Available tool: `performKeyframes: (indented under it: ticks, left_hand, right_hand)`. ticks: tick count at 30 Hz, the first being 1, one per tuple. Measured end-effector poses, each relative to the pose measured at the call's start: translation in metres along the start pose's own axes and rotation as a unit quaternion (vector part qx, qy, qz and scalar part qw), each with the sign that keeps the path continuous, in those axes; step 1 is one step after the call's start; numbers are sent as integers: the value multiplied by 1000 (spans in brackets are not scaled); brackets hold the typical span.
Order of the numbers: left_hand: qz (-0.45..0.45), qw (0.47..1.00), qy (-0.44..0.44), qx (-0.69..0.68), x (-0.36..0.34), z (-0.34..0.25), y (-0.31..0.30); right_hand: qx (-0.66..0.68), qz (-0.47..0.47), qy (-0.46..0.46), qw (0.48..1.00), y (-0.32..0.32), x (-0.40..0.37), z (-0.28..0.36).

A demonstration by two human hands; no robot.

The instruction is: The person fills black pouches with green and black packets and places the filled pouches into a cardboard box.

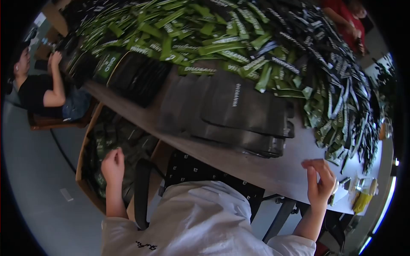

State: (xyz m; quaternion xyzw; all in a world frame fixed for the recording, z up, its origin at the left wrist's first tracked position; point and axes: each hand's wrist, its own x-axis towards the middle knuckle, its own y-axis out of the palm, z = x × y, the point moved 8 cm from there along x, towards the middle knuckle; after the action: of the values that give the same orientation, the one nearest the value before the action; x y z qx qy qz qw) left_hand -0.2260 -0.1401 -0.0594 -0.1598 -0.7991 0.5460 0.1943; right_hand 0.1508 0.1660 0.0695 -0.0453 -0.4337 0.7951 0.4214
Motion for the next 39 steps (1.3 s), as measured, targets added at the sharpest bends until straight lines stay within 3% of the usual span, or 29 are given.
performKeyframes:
  ticks: [1,2,4,7,10,11,14,16,20,23,24,27,30,33,36,38,39]
  left_hand:
    - [-92,987,89,-97,5,-38,-22]
    - [-102,974,154,-131,8,-70,-33]
    - [-136,893,385,-187,0,-157,-55]
    - [-62,842,484,-229,-17,-251,-38]
    - [66,786,581,-202,-41,-321,-3]
    - [83,785,579,-206,-43,-332,5]
    - [89,806,552,-194,-42,-334,42]
    - [83,802,548,-220,-40,-332,40]
    - [77,792,552,-249,-40,-329,40]
    - [69,793,551,-250,-40,-330,35]
    - [68,795,549,-248,-40,-330,34]
    - [39,793,552,-254,-41,-330,30]
    - [-16,811,510,-286,-33,-325,20]
    - [-35,842,457,-284,-15,-320,9]
    - [-142,841,420,-311,8,-327,-23]
    - [-149,839,401,-336,13,-330,-29]
    - [-150,834,420,-326,9,-335,-27]
  right_hand:
    - [-34,-10,3,999,-9,13,0]
    - [-47,-28,8,998,-16,27,-4]
    - [-57,-57,24,996,-22,56,-28]
    - [-82,-47,17,995,-13,99,-61]
    - [-283,18,-88,955,11,132,-76]
    - [-339,40,-103,934,18,139,-79]
    - [-272,124,-82,951,32,148,-97]
    - [-301,119,-117,939,33,145,-92]
    - [-182,-83,-189,961,-8,139,-55]
    - [-31,-206,-23,978,-52,122,-50]
    - [146,-234,-24,961,-59,117,-58]
    - [221,-251,34,942,-77,88,-62]
    - [411,-291,41,863,-72,60,-71]
    - [419,-323,-1,849,-70,33,-66]
    - [373,-416,-66,827,-74,-11,-50]
    - [264,-454,-68,848,-56,-36,-36]
    - [234,-436,-26,868,-34,-40,-44]
